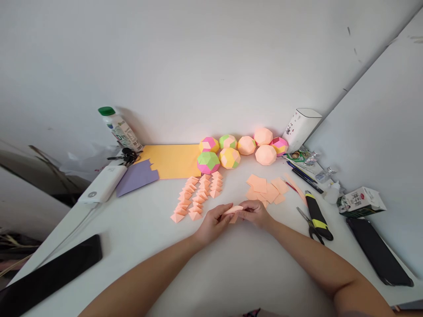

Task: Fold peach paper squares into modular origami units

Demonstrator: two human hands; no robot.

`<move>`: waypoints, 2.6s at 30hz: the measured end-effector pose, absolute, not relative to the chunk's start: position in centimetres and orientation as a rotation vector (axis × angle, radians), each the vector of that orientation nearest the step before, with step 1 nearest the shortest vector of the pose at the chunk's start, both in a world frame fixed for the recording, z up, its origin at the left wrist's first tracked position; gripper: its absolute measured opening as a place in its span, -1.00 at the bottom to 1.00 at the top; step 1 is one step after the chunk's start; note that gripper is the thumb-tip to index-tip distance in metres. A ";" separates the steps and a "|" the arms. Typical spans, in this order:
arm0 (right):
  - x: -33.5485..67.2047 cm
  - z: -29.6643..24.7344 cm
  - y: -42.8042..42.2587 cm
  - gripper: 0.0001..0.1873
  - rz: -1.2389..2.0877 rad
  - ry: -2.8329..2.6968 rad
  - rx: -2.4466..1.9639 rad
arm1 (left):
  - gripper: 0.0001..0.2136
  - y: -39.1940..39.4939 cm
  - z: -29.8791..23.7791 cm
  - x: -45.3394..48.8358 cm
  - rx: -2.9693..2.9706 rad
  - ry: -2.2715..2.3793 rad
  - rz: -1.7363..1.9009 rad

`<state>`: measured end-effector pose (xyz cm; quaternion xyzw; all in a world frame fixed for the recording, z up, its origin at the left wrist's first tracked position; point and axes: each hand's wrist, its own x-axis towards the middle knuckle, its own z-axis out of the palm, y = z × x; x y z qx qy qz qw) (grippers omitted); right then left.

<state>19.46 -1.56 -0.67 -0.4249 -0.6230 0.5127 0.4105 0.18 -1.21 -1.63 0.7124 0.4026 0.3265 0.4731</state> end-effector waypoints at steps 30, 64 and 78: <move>19.3 -0.5 -1.4 -0.80 1.387 -1.447 -1.069 | -0.64 -1.4 0.0 0.3 1.704 0.861 0.732; 19.7 -0.4 -1.2 -0.76 1.419 -1.405 -1.060 | -0.65 -1.3 0.3 0.1 1.669 0.865 0.665; 19.4 -1.1 -1.8 -0.81 1.328 -1.427 -1.082 | -0.67 -1.2 -0.4 0.3 1.540 1.003 0.704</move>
